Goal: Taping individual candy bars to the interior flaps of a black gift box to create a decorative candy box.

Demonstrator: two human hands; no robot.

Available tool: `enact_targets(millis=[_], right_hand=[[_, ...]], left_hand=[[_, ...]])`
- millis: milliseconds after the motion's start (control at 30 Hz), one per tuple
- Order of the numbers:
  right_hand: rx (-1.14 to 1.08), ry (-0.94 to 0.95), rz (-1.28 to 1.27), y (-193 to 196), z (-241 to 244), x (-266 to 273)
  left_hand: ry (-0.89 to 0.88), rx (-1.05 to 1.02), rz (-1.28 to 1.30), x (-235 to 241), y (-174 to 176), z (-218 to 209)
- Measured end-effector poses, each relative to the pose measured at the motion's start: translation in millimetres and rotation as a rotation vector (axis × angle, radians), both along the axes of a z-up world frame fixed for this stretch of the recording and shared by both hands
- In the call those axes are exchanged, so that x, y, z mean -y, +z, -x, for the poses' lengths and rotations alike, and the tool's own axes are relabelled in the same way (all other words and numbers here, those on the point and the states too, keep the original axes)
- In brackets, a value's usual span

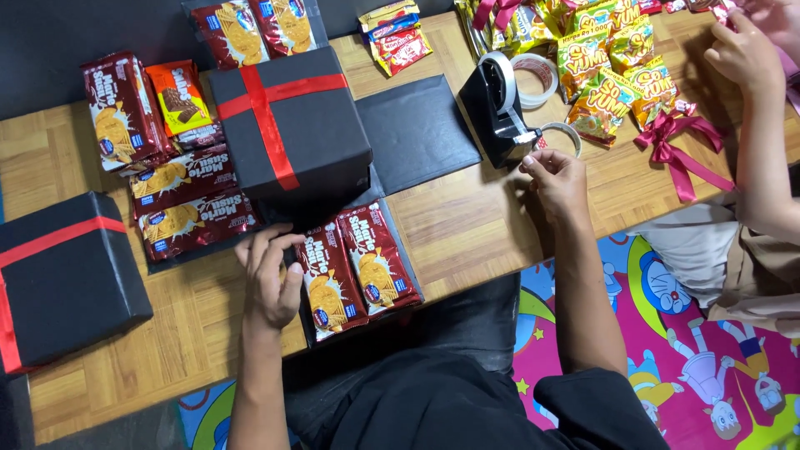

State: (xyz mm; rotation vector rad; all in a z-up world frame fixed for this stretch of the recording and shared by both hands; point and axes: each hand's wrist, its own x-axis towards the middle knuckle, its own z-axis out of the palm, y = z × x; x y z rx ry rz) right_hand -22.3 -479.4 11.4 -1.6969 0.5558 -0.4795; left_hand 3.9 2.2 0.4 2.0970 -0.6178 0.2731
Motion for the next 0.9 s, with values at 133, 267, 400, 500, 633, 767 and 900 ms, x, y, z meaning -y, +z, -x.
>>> enact_targets(millis=[133, 267, 400, 500, 633, 767, 900], right_hand=[[-0.028, -0.008, 0.004, -7.1, 15.4, -6.9], [-0.054, 0.0, 0.03, -7.9, 25.8, -14.7], [-0.096, 0.195, -0.045, 3.6, 24.6, -47.4], [-0.147, 0.425, 0.063, 23.8, 18.9, -87.2], [-0.244, 0.685, 0.123, 53.0, 5.3, -145.4], [-0.35, 0.974, 0.334, 75.6, -13.3, -188.6], [-0.486, 1.135, 0.528, 107.7, -25.2, -222.8]], left_hand=[[-0.008, 0.045, 0.04, -8.7, -7.8, -1.6], [0.054, 0.051, 0.087, -8.5, 9.1, 7.1], [0.101, 0.018, 0.088, -0.6, 37.9, 13.6], [0.108, -0.083, 0.097, 10.2, 55.0, 16.6], [0.162, -0.242, 0.009, 20.9, 72.6, 24.1], [0.162, -0.424, -0.085, 29.4, 79.3, 30.1], [0.164, -0.627, -0.17, 33.4, 83.5, 34.3]])
